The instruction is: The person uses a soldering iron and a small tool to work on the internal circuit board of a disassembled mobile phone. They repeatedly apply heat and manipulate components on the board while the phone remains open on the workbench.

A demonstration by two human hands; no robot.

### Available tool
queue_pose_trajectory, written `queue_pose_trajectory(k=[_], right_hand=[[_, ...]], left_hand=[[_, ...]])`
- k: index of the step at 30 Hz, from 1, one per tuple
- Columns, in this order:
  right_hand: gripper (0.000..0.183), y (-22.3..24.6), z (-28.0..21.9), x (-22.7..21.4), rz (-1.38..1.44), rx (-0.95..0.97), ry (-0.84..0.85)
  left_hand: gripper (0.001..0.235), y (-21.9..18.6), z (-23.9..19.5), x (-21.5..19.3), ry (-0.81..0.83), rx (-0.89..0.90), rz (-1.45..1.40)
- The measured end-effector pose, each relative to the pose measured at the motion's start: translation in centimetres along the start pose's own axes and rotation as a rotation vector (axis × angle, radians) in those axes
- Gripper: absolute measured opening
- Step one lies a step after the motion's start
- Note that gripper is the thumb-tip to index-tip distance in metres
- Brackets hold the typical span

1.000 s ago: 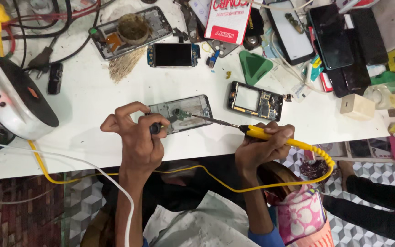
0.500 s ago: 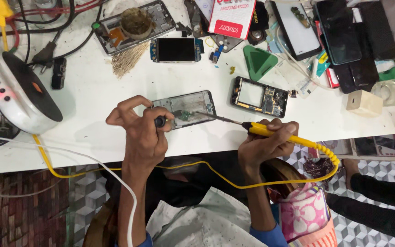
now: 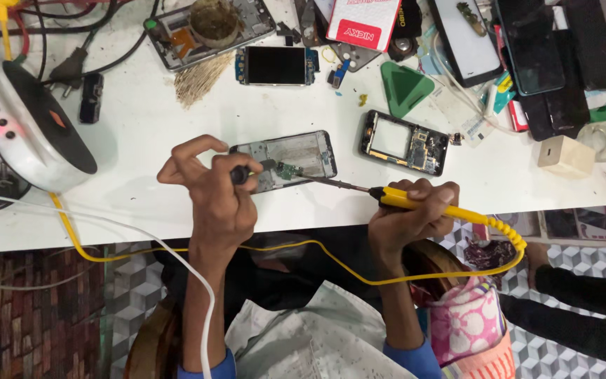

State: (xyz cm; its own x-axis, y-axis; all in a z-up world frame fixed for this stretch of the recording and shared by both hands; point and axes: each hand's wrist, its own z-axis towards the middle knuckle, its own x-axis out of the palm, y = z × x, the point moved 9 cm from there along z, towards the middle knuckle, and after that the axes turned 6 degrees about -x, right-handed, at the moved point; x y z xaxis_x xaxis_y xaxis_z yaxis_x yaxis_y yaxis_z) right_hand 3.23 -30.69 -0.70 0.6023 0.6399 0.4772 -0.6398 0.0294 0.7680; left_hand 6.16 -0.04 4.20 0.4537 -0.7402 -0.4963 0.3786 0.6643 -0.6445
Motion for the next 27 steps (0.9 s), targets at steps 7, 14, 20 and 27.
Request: queue_pose_trajectory(k=[7,14,20,27], right_hand=[[0.043,0.3,0.2,0.0,-0.096,-0.005,-0.036],[0.043,0.0,0.1,0.4,-0.112,0.048,0.027],[0.039,0.7,0.2,0.5,0.044,-0.038,0.004],[0.043,1.1,0.0,1.0,-0.118,-0.004,0.028]], left_hand=[[0.025,0.1,0.3,1.1,0.136,-0.041,-0.025],[0.013,0.4,0.4,-0.5,0.004,-0.082,-0.149],[0.011,0.3,0.2,-0.5,-0.043,-0.071,-0.005],[0.023,-0.6,1.1,-0.5,0.028,-0.053,-0.071]])
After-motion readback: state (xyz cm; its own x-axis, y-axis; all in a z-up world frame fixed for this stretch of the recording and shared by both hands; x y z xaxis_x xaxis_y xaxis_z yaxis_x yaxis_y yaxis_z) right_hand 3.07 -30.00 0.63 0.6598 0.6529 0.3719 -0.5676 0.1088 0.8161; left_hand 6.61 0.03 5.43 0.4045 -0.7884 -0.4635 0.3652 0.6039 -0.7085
